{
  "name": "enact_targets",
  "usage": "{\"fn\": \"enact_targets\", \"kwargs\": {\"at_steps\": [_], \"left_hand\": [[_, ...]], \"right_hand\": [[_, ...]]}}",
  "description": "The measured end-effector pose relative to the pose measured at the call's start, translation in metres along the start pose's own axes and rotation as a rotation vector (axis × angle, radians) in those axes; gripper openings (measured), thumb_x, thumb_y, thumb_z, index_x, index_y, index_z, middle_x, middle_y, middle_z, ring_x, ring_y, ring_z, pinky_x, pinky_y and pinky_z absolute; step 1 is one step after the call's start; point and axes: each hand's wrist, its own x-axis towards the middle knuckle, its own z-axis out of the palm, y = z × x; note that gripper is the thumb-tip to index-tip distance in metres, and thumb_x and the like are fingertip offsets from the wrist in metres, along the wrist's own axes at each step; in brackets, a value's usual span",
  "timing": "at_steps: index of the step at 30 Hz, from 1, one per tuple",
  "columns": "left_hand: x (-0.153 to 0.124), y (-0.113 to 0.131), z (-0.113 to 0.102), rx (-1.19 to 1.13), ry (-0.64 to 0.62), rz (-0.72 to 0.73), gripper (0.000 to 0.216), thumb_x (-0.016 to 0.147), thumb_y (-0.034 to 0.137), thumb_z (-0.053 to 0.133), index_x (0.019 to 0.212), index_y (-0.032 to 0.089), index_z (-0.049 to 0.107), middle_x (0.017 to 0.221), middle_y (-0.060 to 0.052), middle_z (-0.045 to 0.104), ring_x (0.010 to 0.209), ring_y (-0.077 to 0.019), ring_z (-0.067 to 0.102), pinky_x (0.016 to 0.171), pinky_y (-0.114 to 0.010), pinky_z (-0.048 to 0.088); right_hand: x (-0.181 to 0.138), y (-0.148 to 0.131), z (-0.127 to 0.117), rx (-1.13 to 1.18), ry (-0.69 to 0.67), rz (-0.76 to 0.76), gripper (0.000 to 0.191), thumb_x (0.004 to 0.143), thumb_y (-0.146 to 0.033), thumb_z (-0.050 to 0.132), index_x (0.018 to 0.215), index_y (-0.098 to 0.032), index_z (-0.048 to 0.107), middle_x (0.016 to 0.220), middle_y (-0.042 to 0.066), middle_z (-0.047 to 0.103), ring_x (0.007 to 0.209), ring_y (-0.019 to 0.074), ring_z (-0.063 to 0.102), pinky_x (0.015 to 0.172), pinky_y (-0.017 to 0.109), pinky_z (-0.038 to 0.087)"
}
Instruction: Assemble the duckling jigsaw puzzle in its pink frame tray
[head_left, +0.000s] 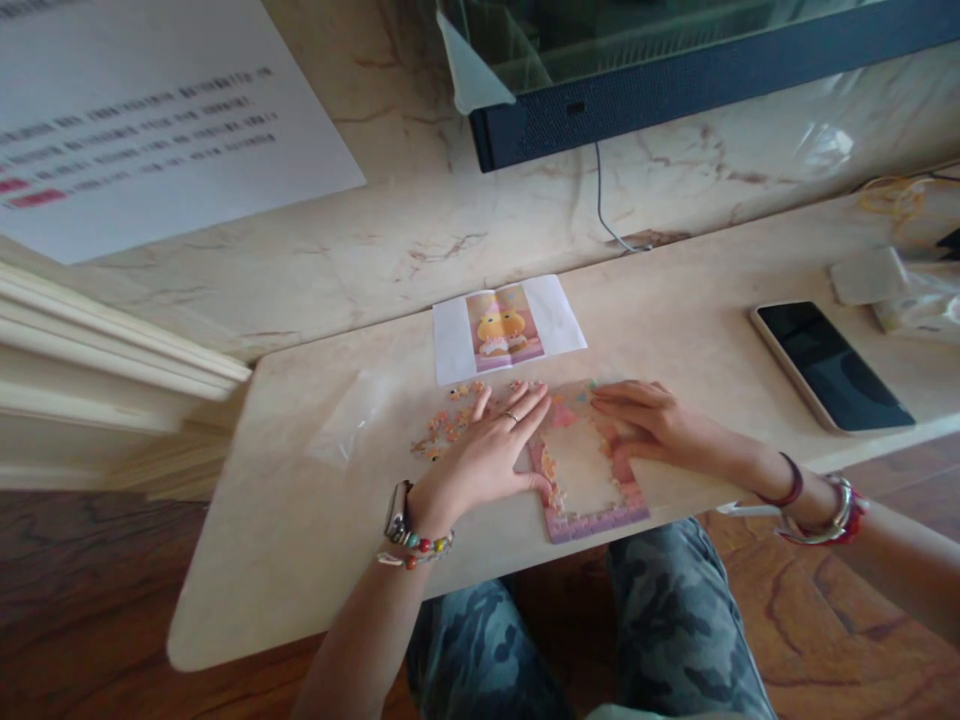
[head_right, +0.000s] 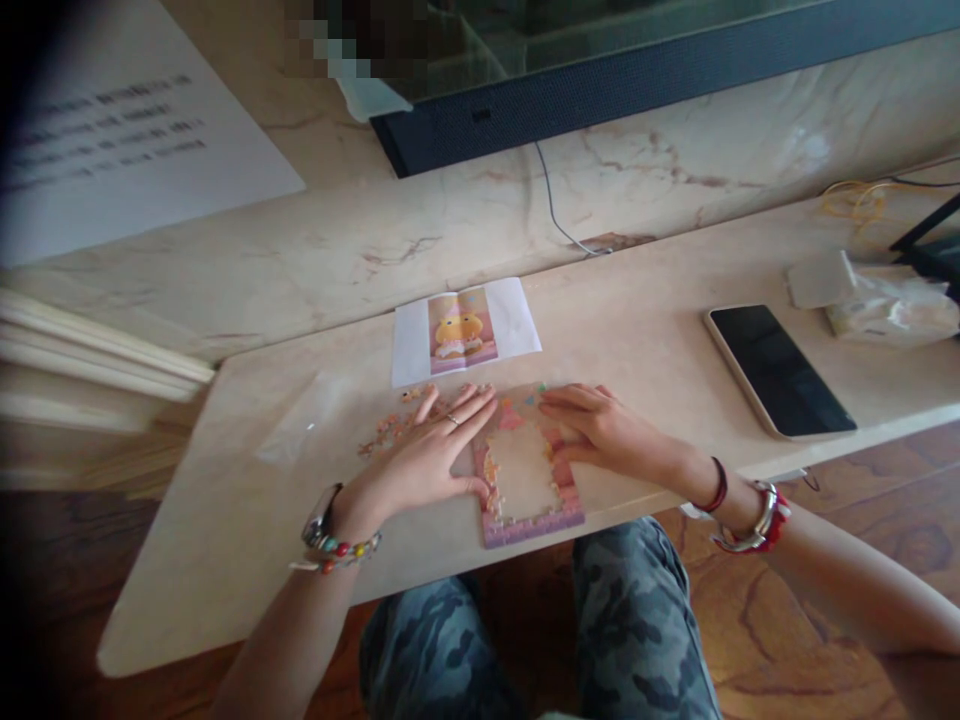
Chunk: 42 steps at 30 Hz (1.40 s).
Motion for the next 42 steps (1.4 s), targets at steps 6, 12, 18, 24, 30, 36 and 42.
{"fn": "enact_targets", "kwargs": {"at_steps": [6,12,18,24,30,36,42], "left_hand": [[-0.003,-0.001,0.003,-0.049,-0.091,-0.047,0.087,0.074,0.059,0.049,0.138,0.018,0.009,0.145,-0.01,0.013,0.133,-0.0228,0.014,0.107,-0.047,0.004],[-0.003,-0.003,0.008,-0.072,-0.066,-0.046,0.083,0.074,0.058,0.05,0.138,0.02,0.013,0.145,-0.01,0.016,0.13,-0.024,0.022,0.107,-0.047,0.003],[-0.003,-0.003,0.004,-0.096,-0.047,-0.023,0.082,0.072,0.057,0.054,0.135,0.018,0.019,0.145,-0.01,0.014,0.128,-0.0232,0.027,0.108,-0.043,0.009],[-0.004,-0.013,-0.01,-0.154,0.053,-0.037,0.072,0.075,0.051,0.054,0.133,0.021,0.025,0.139,-0.009,0.031,0.123,-0.0214,0.035,0.102,-0.036,0.03],[-0.006,-0.034,-0.016,-0.102,0.237,-0.211,0.027,0.086,0.026,0.045,0.11,0.018,0.052,0.104,-0.007,0.053,0.092,-0.016,0.054,0.084,-0.03,0.044],[-0.011,-0.046,-0.015,-0.082,0.165,-0.264,0.017,0.086,0.022,0.044,0.089,0.019,0.06,0.092,-0.004,0.056,0.08,-0.0139,0.057,0.076,-0.026,0.045],[-0.019,-0.054,-0.023,-0.175,0.078,-0.283,0.017,0.081,0.02,0.05,0.092,0.019,0.063,0.083,-0.002,0.06,0.073,-0.0121,0.056,0.069,-0.022,0.043]], "right_hand": [[0.0,0.005,-0.007,-0.046,-0.079,-0.093,0.069,0.077,-0.049,0.053,0.131,-0.01,0.036,0.134,0.016,0.039,0.124,0.0255,0.035,0.099,0.042,0.033],[0.001,0.009,-0.004,0.005,-0.07,-0.115,0.068,0.076,-0.046,0.056,0.132,-0.013,0.036,0.135,0.015,0.038,0.122,0.0259,0.037,0.104,0.043,0.029],[0.001,0.01,-0.005,0.067,-0.069,-0.08,0.063,0.076,-0.044,0.056,0.128,-0.012,0.041,0.131,0.015,0.043,0.122,0.0253,0.038,0.101,0.041,0.035],[0.03,0.008,-0.024,0.102,-0.021,-0.056,0.038,0.084,-0.031,0.047,0.118,-0.016,0.051,0.122,0.012,0.051,0.111,0.0199,0.05,0.094,0.035,0.042],[0.095,0.003,-0.016,0.051,-0.089,-0.026,0.022,0.078,-0.028,0.056,0.095,-0.015,0.063,0.095,0.009,0.062,0.084,0.0189,0.059,0.076,0.031,0.047],[0.121,-0.003,0.003,0.013,-0.167,-0.05,0.013,0.074,-0.024,0.06,0.082,-0.014,0.062,0.086,0.008,0.062,0.081,0.0186,0.057,0.073,0.029,0.045],[0.131,-0.006,-0.003,0.036,-0.209,-0.03,0.012,0.072,-0.023,0.061,0.081,-0.016,0.062,0.079,0.004,0.064,0.071,0.0153,0.058,0.063,0.025,0.043]]}}
